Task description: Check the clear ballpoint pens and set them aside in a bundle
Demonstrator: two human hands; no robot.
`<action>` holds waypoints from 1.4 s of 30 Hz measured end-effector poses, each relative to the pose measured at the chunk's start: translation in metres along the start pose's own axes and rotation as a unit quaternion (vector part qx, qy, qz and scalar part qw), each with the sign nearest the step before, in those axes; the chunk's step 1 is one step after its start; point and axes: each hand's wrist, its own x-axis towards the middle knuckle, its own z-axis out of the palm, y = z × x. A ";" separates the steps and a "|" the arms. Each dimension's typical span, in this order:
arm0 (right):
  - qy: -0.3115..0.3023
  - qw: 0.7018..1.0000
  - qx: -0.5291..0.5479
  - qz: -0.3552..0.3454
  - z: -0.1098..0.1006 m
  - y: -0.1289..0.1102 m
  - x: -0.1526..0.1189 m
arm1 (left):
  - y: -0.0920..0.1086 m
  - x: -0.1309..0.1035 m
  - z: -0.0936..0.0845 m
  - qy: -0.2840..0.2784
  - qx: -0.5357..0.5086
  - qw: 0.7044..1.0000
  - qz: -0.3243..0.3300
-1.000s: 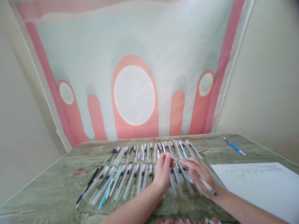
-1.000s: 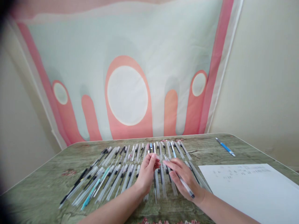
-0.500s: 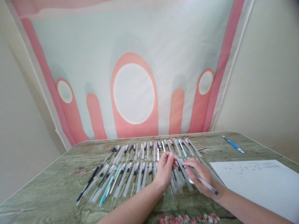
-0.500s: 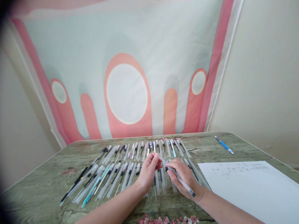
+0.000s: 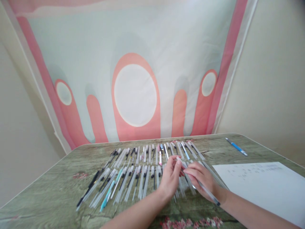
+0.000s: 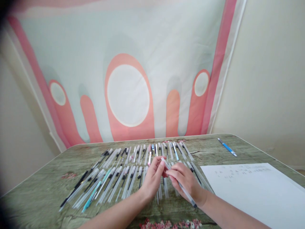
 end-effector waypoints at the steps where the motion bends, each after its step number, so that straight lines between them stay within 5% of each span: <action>1: -0.007 1.000 -0.009 -0.009 0.000 -0.001 0.000 | 0.000 -0.002 0.001 -0.009 0.004 1.000 0.006; 8: -0.027 0.992 -0.099 -0.075 0.002 -0.002 -0.001 | 0.006 -0.009 0.003 -0.006 0.052 0.998 0.038; 13: -0.057 0.983 -0.149 -0.087 0.010 0.002 0.000 | 0.004 -0.002 0.005 0.025 -0.013 1.000 0.004; 17: -0.059 0.990 -0.112 -0.064 0.009 0.000 0.001 | 0.005 0.006 0.002 0.047 -0.086 0.995 -0.017; 25: -0.016 0.997 -0.035 0.060 0.001 -0.009 -0.004 | 0.008 0.019 -0.011 0.164 -0.110 0.978 0.073; 33: 0.026 0.997 -0.028 0.072 0.011 -0.008 -0.006 | 0.012 0.000 0.006 0.099 -0.141 0.982 0.076; 42: 0.013 0.997 -0.024 0.072 0.015 -0.001 -0.013 | 0.008 0.000 0.007 0.093 -0.161 0.980 0.077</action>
